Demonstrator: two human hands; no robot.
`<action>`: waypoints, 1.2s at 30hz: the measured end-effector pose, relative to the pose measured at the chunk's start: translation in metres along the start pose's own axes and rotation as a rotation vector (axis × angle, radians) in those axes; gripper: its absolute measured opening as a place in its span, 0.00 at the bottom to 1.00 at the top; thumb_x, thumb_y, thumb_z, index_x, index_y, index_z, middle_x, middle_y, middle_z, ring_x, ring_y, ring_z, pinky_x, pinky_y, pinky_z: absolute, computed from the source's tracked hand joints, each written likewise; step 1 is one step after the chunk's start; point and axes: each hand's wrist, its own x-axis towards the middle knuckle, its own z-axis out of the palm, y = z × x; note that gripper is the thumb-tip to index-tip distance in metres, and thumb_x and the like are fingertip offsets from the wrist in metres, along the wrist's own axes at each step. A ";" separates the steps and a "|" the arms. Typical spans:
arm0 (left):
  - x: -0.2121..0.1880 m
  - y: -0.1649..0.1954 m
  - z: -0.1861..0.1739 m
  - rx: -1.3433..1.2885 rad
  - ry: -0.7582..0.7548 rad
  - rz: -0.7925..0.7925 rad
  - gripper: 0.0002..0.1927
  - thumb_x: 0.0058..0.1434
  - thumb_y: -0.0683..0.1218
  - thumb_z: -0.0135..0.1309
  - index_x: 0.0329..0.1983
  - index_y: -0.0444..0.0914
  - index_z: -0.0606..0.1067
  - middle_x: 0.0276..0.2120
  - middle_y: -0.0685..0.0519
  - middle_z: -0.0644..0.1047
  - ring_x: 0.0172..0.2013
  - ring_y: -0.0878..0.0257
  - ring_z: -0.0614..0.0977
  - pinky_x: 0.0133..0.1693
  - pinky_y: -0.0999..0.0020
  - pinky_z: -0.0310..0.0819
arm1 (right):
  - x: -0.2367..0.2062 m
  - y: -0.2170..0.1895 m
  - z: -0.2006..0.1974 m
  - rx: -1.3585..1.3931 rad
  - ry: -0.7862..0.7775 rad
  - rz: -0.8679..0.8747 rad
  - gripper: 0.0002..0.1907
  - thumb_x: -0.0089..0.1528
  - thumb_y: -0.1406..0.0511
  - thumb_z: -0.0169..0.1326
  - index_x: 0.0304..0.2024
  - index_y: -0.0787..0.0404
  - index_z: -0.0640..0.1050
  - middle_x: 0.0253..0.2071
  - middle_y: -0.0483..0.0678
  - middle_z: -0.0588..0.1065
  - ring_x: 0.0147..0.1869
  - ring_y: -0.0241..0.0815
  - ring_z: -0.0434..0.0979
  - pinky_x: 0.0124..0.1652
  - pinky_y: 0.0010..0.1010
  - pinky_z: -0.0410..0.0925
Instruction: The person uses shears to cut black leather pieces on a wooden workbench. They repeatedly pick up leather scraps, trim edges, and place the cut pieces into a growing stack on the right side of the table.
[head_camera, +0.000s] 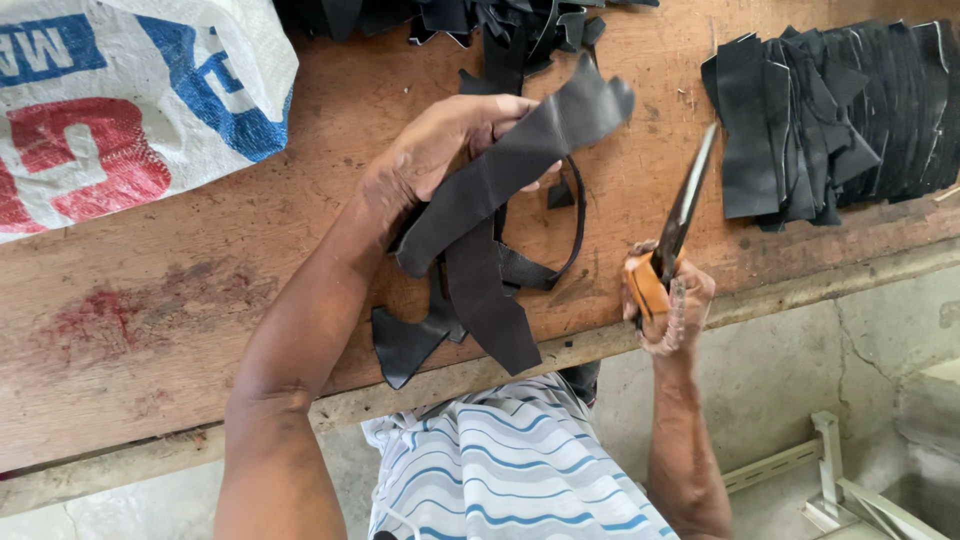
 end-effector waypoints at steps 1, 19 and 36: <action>0.000 -0.001 -0.002 0.104 -0.027 0.038 0.27 0.69 0.44 0.51 0.68 0.25 0.67 0.51 0.36 0.81 0.48 0.53 0.85 0.51 0.64 0.83 | 0.001 -0.002 -0.002 0.105 -0.047 0.069 0.10 0.66 0.66 0.55 0.45 0.69 0.78 0.30 0.52 0.78 0.22 0.35 0.75 0.19 0.24 0.67; -0.018 0.015 0.039 0.122 -0.121 0.148 0.20 0.66 0.37 0.57 0.61 0.31 0.73 0.47 0.46 0.82 0.46 0.59 0.87 0.52 0.62 0.85 | -0.012 -0.063 -0.001 -0.316 -0.543 0.153 0.21 0.61 0.51 0.56 0.39 0.64 0.77 0.32 0.45 0.72 0.34 0.35 0.70 0.35 0.30 0.67; 0.003 -0.011 0.040 0.467 0.090 0.073 0.15 0.59 0.48 0.66 0.45 0.34 0.83 0.34 0.54 0.84 0.35 0.70 0.83 0.41 0.75 0.80 | 0.015 -0.074 0.020 -0.562 -0.537 0.020 0.16 0.63 0.57 0.53 0.42 0.65 0.76 0.36 0.50 0.74 0.37 0.42 0.75 0.37 0.35 0.69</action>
